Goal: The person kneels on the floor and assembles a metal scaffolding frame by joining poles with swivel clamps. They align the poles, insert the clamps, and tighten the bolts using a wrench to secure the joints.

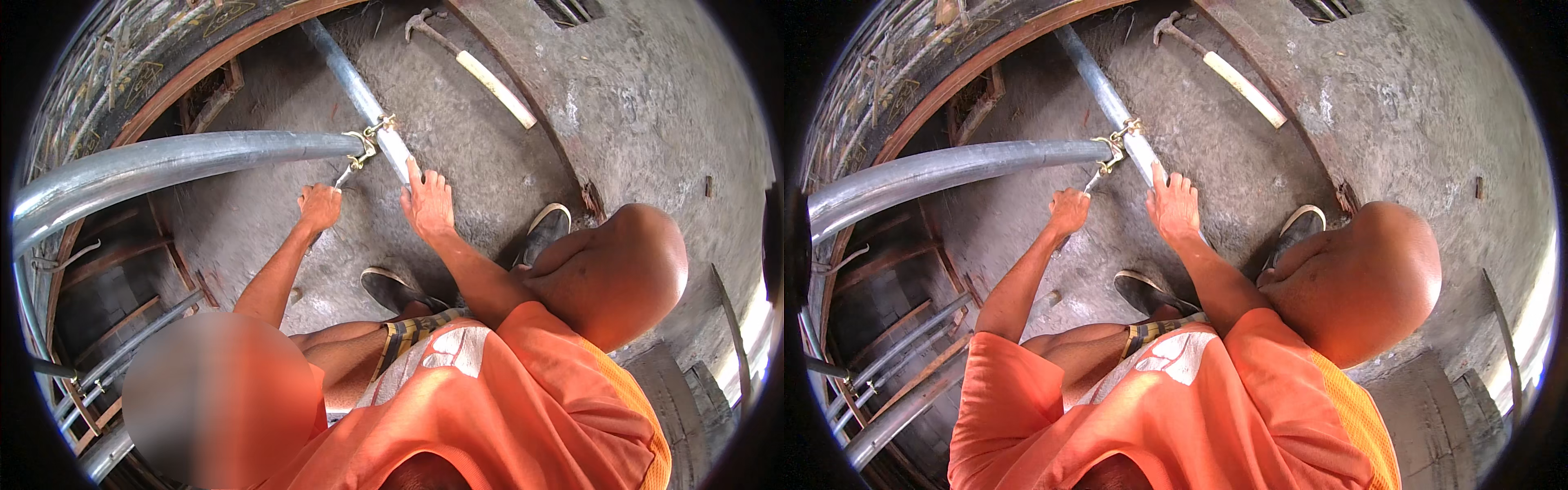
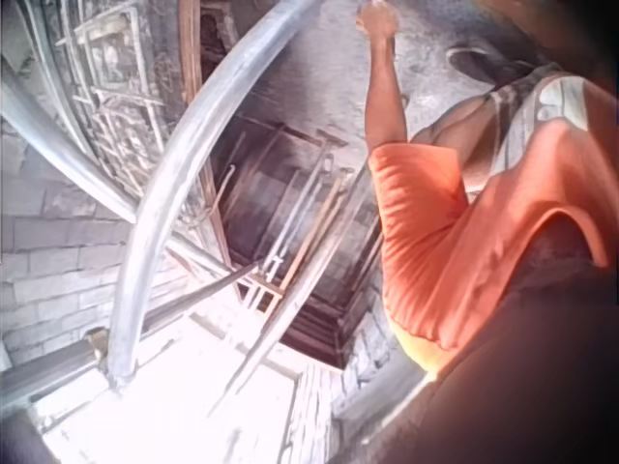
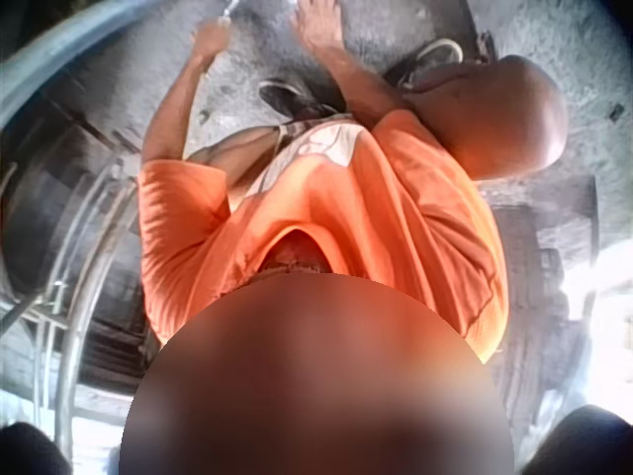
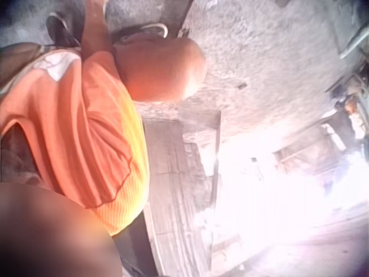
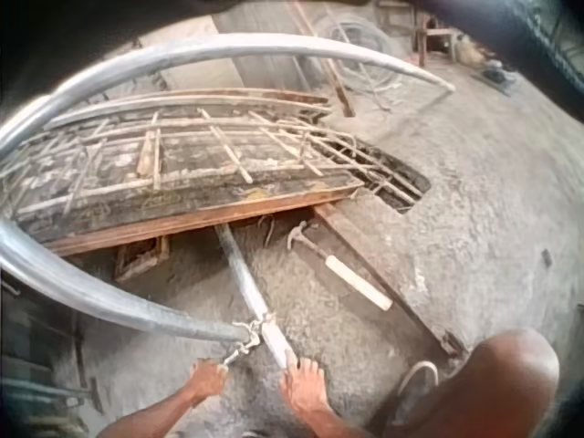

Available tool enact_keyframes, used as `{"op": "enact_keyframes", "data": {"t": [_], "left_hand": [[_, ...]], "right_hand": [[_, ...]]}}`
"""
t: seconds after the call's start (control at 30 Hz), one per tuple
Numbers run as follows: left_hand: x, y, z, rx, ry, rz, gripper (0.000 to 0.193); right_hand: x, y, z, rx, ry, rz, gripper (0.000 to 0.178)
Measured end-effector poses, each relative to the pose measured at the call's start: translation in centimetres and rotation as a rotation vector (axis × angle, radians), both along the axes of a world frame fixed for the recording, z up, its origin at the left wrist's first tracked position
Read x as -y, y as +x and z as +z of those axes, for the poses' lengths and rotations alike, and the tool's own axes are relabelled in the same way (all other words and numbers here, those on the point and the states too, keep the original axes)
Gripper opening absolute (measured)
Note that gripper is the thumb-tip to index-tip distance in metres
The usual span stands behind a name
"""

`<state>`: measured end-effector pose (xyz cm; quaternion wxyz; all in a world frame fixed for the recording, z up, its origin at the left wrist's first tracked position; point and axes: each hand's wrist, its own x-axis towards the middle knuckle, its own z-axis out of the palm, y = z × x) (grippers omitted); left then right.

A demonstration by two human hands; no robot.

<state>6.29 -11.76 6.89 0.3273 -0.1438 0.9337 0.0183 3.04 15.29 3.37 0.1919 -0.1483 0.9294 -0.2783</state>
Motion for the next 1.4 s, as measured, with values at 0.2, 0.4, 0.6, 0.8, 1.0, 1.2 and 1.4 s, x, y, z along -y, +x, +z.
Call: {"op": "enact_keyframes", "data": {"t": [0.2, 0.4, 0.6, 0.8, 1.0, 1.2, 1.4], "left_hand": [[1.7, -4.9, 2.4, 0.25, 0.293, 0.119, 0.044], [2.5, -9.2, 4.3, 0.569, 0.585, 0.426, 0.035], [2.4, -10.4, 5.2, 0.627, 0.672, 0.632, 0.034], [0.9, -9.2, 4.2, 0.484, 0.487, 0.538, 0.032], [-6.5, 0.5, -2.2, -0.1, -0.224, -0.183, 0.03], [-12.7, 2.8, -9.7, -0.866, -0.177, 0.53, 0.03], [-12.3, 3.0, -10.2, -0.873, -0.233, 0.494, 0.032]], "right_hand": [[-0.1, 0.1, -0.4, -0.042, -0.014, 0.002, 0.075], [-0.1, 0.2, -0.3, -0.07, -0.012, 0.002, 0.075], [0.0, 0.3, -0.2, -0.11, -0.037, -0.024, 0.076], [0.0, 0.4, -0.2, -0.12, -0.034, -0.028, 0.075], [0.4, 0.3, 0.0, -0.099, 0.032, -0.007, 0.075], [0.5, -0.2, 0.7, 0.001, 0.054, 0.001, 0.073], [0.3, -0.2, 0.8, -0.035, 0.043, -0.009, 0.074]]}}
